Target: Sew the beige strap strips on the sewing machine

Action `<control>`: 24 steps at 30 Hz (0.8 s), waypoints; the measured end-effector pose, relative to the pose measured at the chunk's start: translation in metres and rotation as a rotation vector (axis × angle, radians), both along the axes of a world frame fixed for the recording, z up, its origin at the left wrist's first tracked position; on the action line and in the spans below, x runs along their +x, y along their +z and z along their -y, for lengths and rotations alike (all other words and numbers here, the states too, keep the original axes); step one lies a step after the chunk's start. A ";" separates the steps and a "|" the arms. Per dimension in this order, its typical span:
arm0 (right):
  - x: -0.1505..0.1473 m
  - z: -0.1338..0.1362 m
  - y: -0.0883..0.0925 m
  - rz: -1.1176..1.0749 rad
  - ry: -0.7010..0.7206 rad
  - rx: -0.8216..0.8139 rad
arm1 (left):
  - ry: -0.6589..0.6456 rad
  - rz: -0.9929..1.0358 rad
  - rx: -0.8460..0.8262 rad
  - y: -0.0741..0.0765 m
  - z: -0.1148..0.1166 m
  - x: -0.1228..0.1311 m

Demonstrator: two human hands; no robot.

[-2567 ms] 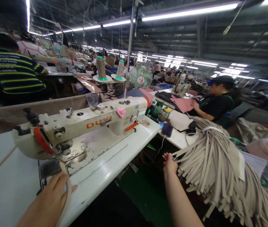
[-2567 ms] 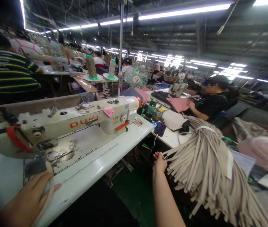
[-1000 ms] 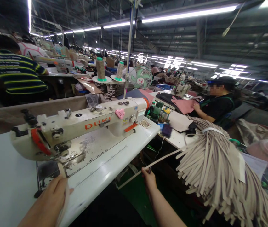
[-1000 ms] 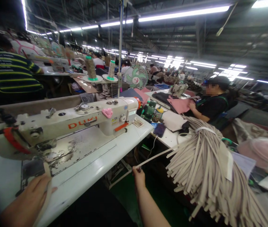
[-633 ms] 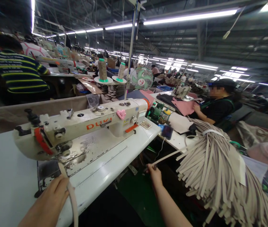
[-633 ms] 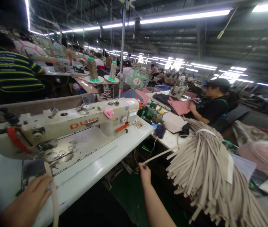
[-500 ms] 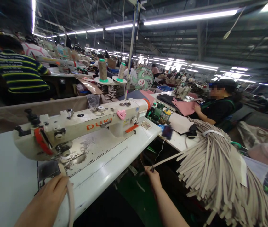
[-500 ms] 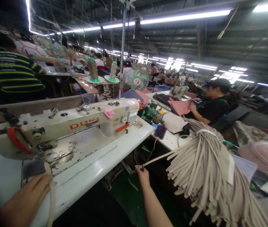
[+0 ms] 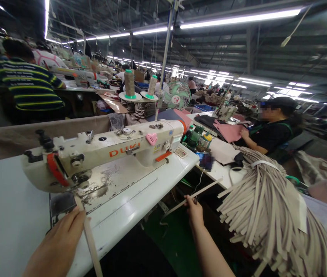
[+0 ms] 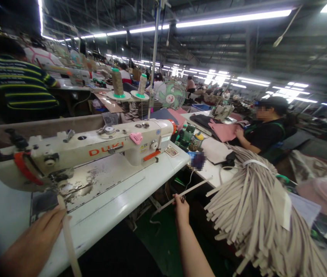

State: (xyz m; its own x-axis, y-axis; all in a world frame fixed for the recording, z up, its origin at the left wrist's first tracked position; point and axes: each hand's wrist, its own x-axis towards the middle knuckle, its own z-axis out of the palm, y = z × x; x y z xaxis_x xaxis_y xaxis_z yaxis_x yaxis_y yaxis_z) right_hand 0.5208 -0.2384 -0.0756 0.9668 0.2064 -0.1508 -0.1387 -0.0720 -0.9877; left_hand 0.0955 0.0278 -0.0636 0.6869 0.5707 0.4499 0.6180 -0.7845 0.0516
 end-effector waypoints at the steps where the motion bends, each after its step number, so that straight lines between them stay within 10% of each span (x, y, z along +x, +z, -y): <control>1: 0.002 -0.001 0.004 0.011 -0.010 0.008 | -0.012 -0.041 0.029 -0.003 -0.002 -0.003; 9: 0.003 -0.007 0.043 0.143 -0.005 0.008 | -0.008 -0.052 0.061 -0.020 -0.012 -0.007; 24: -0.050 -0.042 0.091 0.404 0.384 -0.040 | 0.004 -0.116 0.085 0.026 0.018 0.007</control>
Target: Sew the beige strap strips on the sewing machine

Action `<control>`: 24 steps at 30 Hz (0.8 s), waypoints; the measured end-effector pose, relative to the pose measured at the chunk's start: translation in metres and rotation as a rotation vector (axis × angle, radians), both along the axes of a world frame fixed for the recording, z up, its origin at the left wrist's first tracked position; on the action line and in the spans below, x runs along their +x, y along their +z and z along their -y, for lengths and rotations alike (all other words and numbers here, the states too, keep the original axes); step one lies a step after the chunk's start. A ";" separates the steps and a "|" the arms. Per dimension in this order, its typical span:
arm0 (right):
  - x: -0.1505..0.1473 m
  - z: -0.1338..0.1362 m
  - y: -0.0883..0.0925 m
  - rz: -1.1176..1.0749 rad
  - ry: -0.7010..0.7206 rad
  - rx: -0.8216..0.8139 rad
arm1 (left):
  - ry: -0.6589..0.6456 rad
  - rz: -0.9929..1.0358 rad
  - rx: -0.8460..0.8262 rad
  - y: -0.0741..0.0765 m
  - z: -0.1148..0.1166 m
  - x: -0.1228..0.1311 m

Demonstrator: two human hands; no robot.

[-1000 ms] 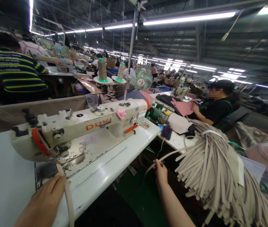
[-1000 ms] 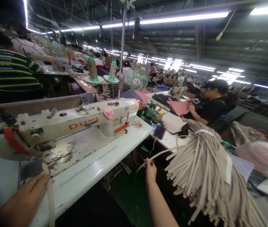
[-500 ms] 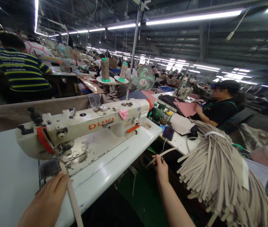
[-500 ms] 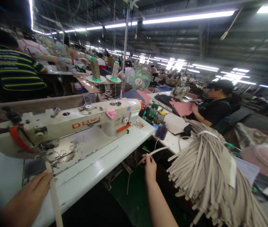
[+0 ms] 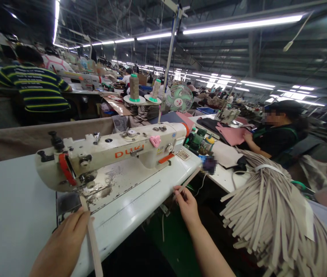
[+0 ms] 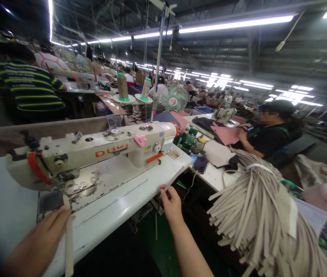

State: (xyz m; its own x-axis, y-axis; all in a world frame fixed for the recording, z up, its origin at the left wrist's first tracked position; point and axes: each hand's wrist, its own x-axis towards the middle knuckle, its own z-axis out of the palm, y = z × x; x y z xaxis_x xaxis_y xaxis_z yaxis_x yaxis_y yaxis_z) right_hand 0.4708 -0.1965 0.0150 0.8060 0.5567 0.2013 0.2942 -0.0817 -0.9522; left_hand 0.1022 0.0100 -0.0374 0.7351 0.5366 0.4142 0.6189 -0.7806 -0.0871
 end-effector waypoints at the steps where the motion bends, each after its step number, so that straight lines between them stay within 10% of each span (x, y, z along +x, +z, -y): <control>1: -0.004 -0.002 0.001 0.010 0.035 -0.005 | -0.001 0.007 0.003 0.003 0.001 0.001; 12: -0.039 -0.015 0.034 0.316 0.445 -0.072 | 0.046 0.100 0.002 0.038 0.021 0.021; 24: -0.071 -0.032 0.015 0.075 0.598 -0.243 | 0.102 0.109 -0.026 0.063 0.026 0.034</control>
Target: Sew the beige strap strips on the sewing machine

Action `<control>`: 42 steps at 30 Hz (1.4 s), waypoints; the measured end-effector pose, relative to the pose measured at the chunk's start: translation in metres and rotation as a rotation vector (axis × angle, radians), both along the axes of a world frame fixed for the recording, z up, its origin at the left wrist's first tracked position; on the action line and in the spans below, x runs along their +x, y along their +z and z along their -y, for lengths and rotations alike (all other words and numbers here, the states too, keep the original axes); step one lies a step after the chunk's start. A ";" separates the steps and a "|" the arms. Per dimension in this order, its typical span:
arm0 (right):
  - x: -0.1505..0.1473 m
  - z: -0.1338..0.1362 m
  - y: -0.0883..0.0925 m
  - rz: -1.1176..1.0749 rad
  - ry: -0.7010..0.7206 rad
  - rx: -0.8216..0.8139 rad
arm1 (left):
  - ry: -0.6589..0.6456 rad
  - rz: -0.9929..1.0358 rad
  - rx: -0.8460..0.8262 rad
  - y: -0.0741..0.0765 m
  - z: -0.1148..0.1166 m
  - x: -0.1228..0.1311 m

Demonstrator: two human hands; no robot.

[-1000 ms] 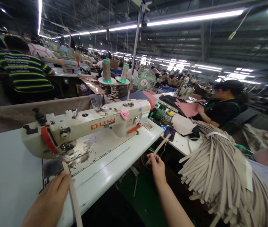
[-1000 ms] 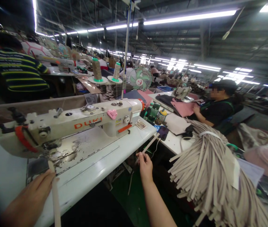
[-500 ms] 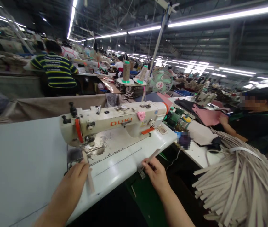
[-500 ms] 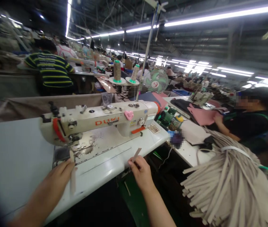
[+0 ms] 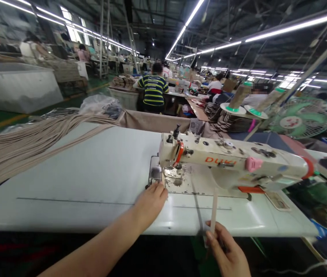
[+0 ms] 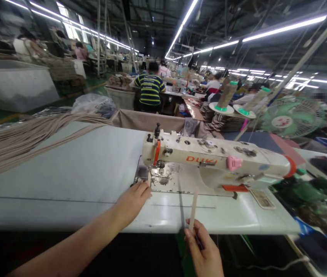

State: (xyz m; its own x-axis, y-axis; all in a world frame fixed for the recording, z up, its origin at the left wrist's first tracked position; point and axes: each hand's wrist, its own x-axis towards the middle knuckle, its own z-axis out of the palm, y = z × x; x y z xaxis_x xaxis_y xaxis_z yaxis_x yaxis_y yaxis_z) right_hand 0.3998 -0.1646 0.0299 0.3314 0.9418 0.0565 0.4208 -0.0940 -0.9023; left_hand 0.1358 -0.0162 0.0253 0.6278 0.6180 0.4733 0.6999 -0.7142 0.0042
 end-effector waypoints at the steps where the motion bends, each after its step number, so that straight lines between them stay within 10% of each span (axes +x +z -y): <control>1: -0.002 -0.001 0.000 -0.010 0.005 -0.019 | 0.000 0.007 0.003 0.000 0.000 0.000; 35: -0.029 -0.017 -0.016 0.045 0.066 -0.061 | 0.080 0.450 -0.444 -0.004 -0.036 -0.010; 42: -0.065 -0.033 0.000 0.070 0.172 -0.078 | 0.140 0.351 -0.476 0.003 -0.082 -0.015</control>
State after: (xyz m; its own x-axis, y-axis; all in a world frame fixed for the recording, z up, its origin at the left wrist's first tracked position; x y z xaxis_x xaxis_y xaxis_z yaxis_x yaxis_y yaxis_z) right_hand 0.3344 -0.1314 0.0302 0.1634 0.9866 -0.0020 0.4984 -0.0843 -0.8628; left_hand 0.1209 0.0660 0.0283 0.3815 0.8780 0.2891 0.6859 -0.4786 0.5482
